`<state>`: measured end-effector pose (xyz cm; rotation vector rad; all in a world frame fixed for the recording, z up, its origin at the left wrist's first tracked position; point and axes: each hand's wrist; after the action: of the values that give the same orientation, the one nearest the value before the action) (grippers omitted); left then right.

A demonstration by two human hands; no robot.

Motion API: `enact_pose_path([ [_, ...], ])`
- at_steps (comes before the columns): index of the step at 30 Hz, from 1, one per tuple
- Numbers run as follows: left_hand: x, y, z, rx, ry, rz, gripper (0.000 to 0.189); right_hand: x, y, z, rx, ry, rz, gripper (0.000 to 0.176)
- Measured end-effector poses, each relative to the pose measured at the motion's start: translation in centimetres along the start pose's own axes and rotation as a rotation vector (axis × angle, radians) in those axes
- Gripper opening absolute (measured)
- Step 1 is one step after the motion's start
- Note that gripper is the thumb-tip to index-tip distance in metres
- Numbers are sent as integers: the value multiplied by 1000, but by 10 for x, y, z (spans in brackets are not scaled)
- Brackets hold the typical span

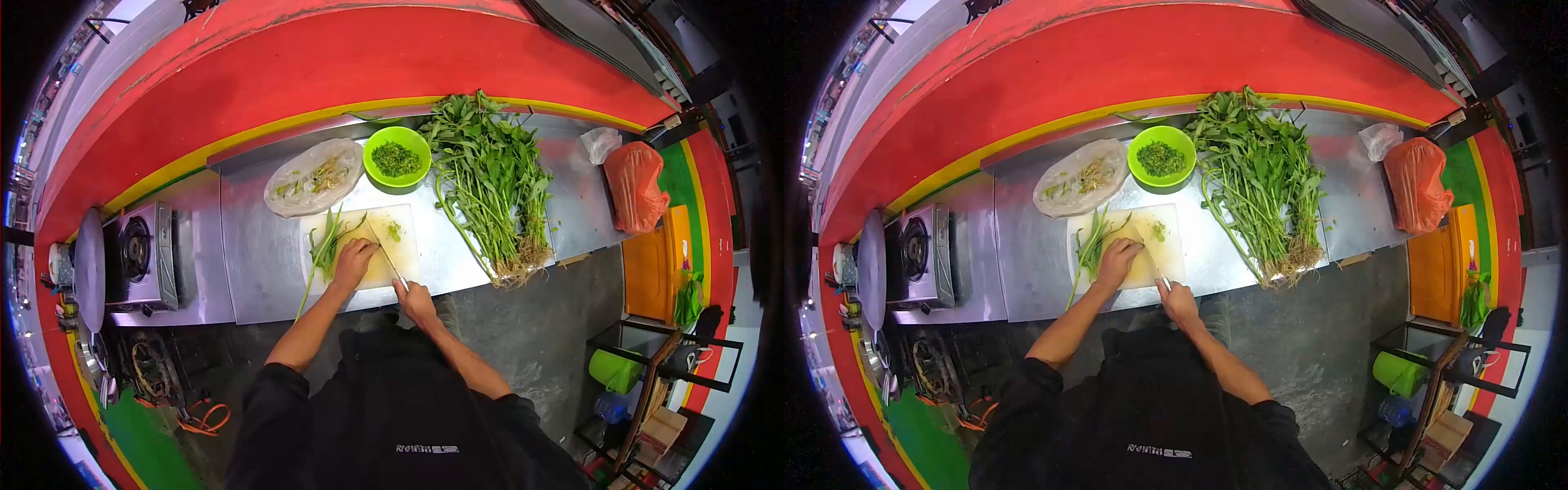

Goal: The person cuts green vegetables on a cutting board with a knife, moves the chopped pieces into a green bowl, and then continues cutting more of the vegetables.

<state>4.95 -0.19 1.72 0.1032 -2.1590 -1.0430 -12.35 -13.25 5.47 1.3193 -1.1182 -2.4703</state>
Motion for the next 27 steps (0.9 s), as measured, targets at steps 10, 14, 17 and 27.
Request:
enact_pose_path([
  [10, 9, 4, -2, 54, 4, 47, 19, -9, 3, -10, 1, 7, -26, 61],
  [14, 5, 1, -2, 55, 16, 80, 16, -10, 8, -6, -40, -24, -11, 62],
  [17, 5, 1, -2, 67, 11, 73, 14, 4, -3, -9, -68, -17, 9, 62],
  [27, 5, 0, -2, 61, 8, 65, 14, -6, -4, -17, -4, 20, -31, 59],
])
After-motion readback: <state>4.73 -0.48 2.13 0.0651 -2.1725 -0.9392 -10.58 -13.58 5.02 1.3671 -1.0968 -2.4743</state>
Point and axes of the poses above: each hand's wrist, its own z-axis away from the middle knuckle, its own y-axis out of the back of the hand, x = y × z, and after that the axes turned 5 degrees about x, right-handed
